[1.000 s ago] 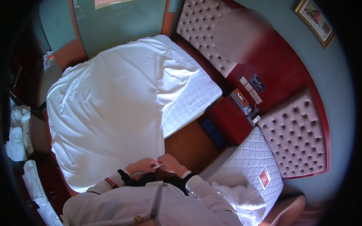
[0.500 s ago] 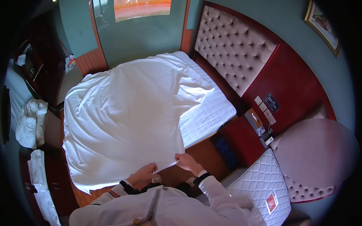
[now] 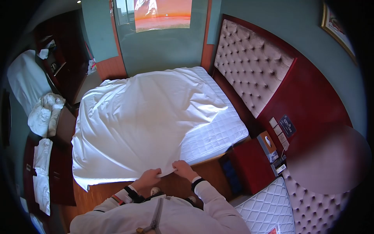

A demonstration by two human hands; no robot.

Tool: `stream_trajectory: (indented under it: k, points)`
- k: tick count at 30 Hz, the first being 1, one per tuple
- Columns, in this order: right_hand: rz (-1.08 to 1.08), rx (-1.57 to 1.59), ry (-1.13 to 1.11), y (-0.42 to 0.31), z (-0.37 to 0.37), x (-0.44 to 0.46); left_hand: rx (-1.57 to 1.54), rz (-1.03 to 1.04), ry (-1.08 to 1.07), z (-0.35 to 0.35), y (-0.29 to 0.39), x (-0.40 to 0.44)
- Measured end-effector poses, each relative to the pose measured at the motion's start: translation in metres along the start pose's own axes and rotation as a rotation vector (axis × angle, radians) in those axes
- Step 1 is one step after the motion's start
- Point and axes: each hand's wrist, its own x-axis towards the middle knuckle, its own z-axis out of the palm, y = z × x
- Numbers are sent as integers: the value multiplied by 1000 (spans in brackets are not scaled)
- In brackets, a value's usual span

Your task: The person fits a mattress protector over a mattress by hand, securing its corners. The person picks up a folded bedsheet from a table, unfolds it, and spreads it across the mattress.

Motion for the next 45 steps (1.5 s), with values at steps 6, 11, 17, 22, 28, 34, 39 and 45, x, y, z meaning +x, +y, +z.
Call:
stream_trajectory:
  k: [6,11,17,22,28,34,39,45]
  points:
    - [173,56,-172,-9,-34,-26,4,-33,23,41,5,10]
    - [49,186,-94,-35,-52,-43,-162,55,79,51,61,37]
    - [37,100,15,2,-38,-56,13,34,59,45,81,36]
    - [67,-37,91,47,-33,-64,32,54,31,45,79,27]
    - [156,8,86,31,-88,-79,-3,64,82,74,79,57]
    - [73,60,136,9,-97,-82,-14,149,133,82,114,99]
    - [126,-18,91,49,-84,-93,13,153,5,70,125,97]
    - [238,-65,111,107,-77,-92,-21,95,-93,64,124,103]
